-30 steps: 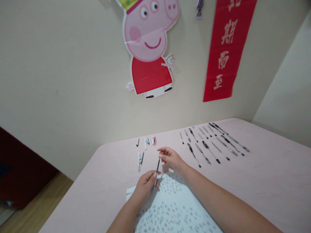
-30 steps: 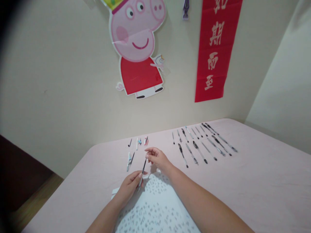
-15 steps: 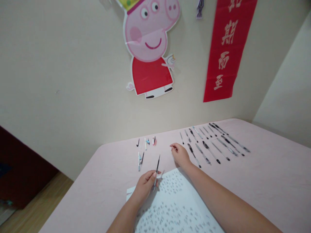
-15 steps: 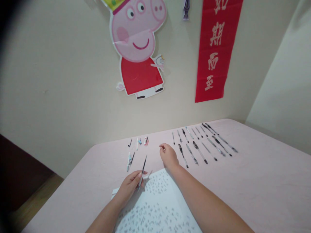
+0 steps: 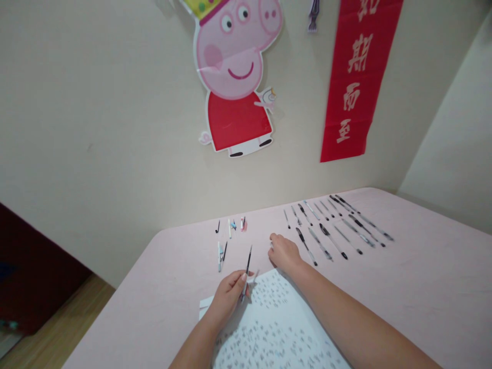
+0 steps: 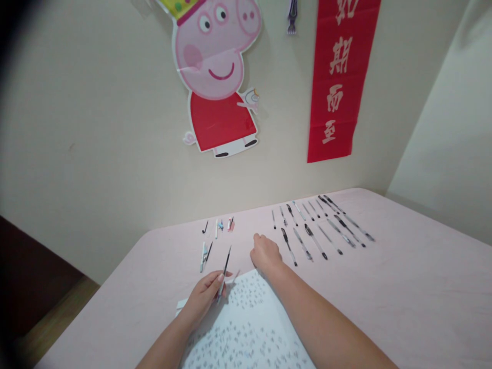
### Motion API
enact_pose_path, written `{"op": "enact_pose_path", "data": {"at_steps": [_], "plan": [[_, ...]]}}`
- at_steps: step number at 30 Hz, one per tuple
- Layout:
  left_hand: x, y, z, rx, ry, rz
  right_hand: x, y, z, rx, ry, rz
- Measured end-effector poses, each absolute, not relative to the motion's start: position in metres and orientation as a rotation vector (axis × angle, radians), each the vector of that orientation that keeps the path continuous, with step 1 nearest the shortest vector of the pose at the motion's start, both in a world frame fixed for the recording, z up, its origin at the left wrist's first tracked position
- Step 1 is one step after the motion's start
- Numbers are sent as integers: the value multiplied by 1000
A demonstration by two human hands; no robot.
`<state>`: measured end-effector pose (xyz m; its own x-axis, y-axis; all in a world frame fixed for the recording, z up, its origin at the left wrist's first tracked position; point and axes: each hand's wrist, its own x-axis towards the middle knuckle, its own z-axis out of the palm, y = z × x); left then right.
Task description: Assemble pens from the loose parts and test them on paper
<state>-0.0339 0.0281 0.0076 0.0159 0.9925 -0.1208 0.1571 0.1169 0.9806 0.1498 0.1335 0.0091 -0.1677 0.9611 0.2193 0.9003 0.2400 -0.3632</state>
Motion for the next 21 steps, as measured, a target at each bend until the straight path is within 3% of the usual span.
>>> {"op": "enact_pose_path", "data": {"at_steps": [4,13,21], "plan": [[-34,28,7,1245,1354,1023,146,142,2,-1534,-1961,431],[-34,28,9,1262,1371,1026,133,147,12,-807,-1053,1513],[-34,28,9,1305,1377,1008,131,136,30,-582,-815,1658]]}}
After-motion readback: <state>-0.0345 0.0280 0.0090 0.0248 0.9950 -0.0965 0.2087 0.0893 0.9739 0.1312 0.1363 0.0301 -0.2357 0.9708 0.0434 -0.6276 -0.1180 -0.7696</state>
